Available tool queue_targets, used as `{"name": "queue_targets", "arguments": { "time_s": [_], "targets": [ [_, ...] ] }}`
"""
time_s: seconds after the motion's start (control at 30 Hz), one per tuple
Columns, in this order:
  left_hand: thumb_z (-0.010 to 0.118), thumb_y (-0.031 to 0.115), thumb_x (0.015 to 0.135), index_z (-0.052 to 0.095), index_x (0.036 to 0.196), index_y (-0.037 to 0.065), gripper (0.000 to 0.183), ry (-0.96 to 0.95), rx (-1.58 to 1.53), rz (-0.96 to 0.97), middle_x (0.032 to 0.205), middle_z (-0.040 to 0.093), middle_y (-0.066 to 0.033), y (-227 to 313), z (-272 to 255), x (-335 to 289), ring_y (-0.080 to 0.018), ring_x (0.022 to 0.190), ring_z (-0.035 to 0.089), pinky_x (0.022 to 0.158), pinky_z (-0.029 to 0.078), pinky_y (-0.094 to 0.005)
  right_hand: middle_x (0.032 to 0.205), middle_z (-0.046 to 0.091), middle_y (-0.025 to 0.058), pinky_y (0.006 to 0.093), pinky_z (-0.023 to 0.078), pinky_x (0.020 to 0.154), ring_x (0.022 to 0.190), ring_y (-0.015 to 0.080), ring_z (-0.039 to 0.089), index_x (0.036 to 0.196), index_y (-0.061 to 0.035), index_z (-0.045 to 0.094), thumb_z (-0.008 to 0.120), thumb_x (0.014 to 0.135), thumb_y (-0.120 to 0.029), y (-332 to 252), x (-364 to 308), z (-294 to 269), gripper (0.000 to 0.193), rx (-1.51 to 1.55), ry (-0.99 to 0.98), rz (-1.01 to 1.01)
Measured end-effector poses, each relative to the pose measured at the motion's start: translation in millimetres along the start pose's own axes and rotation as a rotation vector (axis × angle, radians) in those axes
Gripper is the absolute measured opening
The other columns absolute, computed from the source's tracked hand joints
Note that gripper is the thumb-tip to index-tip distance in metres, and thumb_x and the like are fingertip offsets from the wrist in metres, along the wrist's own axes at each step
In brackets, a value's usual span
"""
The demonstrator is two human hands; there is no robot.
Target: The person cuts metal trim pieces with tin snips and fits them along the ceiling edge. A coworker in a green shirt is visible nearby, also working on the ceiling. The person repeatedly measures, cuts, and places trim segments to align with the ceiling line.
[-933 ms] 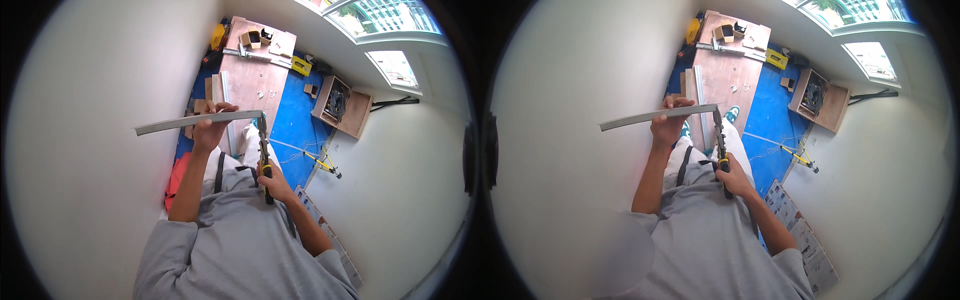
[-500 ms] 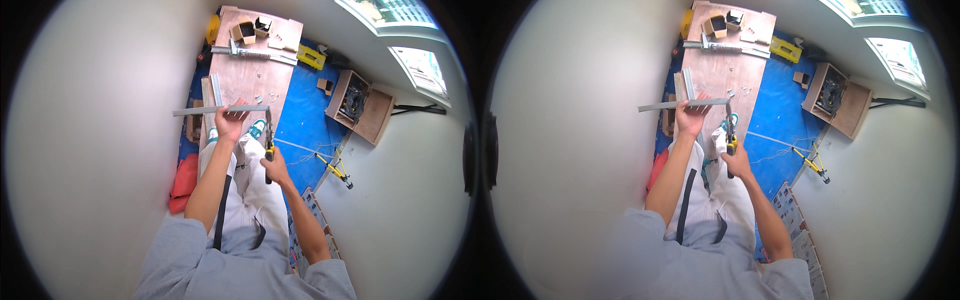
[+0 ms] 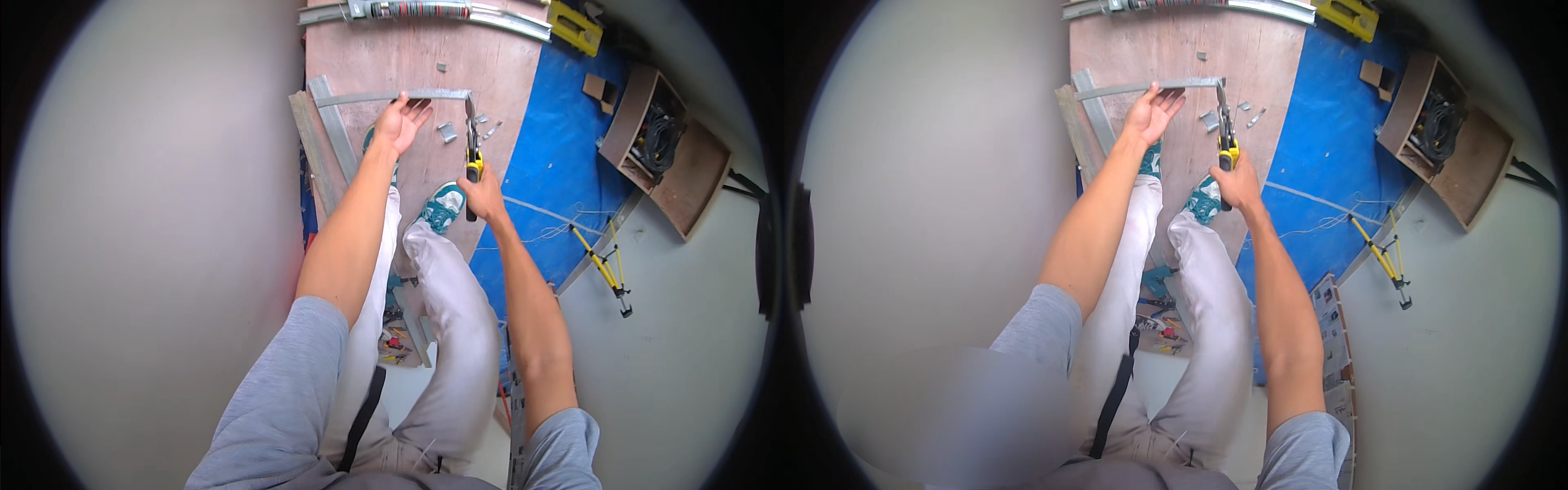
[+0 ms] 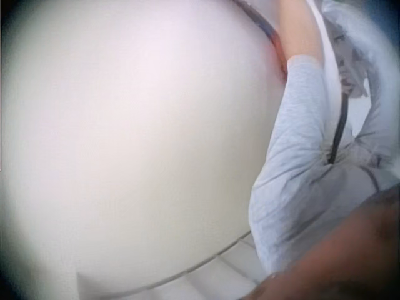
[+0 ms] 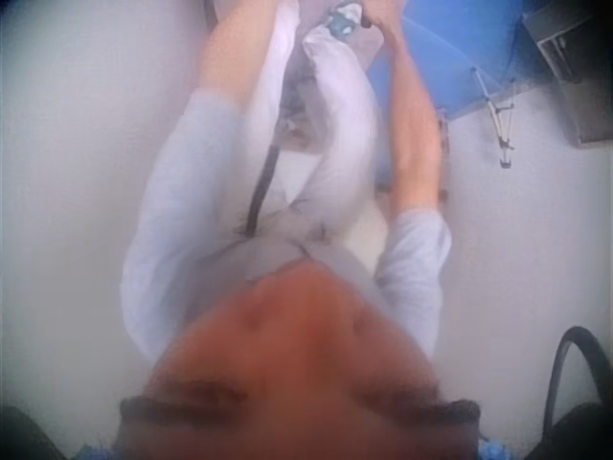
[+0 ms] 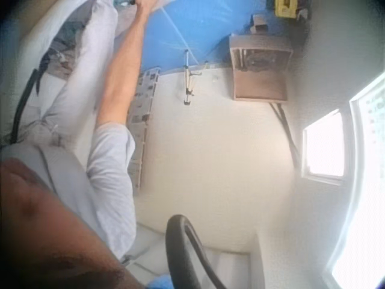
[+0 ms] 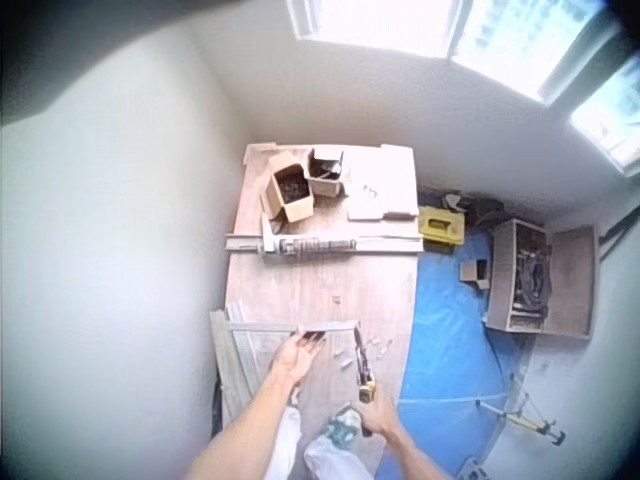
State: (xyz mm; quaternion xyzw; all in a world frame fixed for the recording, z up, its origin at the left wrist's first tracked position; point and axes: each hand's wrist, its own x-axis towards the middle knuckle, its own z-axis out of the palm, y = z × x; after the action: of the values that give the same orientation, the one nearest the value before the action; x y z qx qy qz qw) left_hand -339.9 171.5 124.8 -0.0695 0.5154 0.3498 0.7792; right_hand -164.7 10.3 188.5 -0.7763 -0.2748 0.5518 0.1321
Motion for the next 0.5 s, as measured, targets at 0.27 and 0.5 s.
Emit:
{"name": "queue_targets", "arguments": {
  "time_s": [0.27, 0.5],
  "targets": [
    [0.046, 0.012, 0.111, 0.042, 0.135, -0.009, 0.033, 0.312, 0.056, 0.002, 0.143, 0.05, -0.0275, -23, -35, 95, -0.0448, 0.134, 0.053, 0.117, 0.048, -0.0544, 0.095, 0.067, 0.0224, 0.0429, 0.052, 0.085, 0.091, 0.036, 0.066, 0.117, 0.005, 0.057, 0.071, 0.077, -0.028, 78, 79, 59, 0.054, 0.057, -0.002, 0.028],
    [0.053, 0.008, 0.107, 0.045, 0.14, -0.008, 0.037, 0.572, 0.12, -0.058, 0.139, 0.053, -0.0232, -46, -42, 123, -0.0429, 0.12, 0.062, 0.099, 0.061, -0.0539, 0.097, 0.066, 0.0229, 0.0429, 0.051, 0.086, 0.092, 0.0353, 0.065, 0.116, 0.0052, 0.058, 0.07, 0.077, -0.03, 114, 83, 90, 0.054, 0.018, -0.002, 0.089]
  ]
}}
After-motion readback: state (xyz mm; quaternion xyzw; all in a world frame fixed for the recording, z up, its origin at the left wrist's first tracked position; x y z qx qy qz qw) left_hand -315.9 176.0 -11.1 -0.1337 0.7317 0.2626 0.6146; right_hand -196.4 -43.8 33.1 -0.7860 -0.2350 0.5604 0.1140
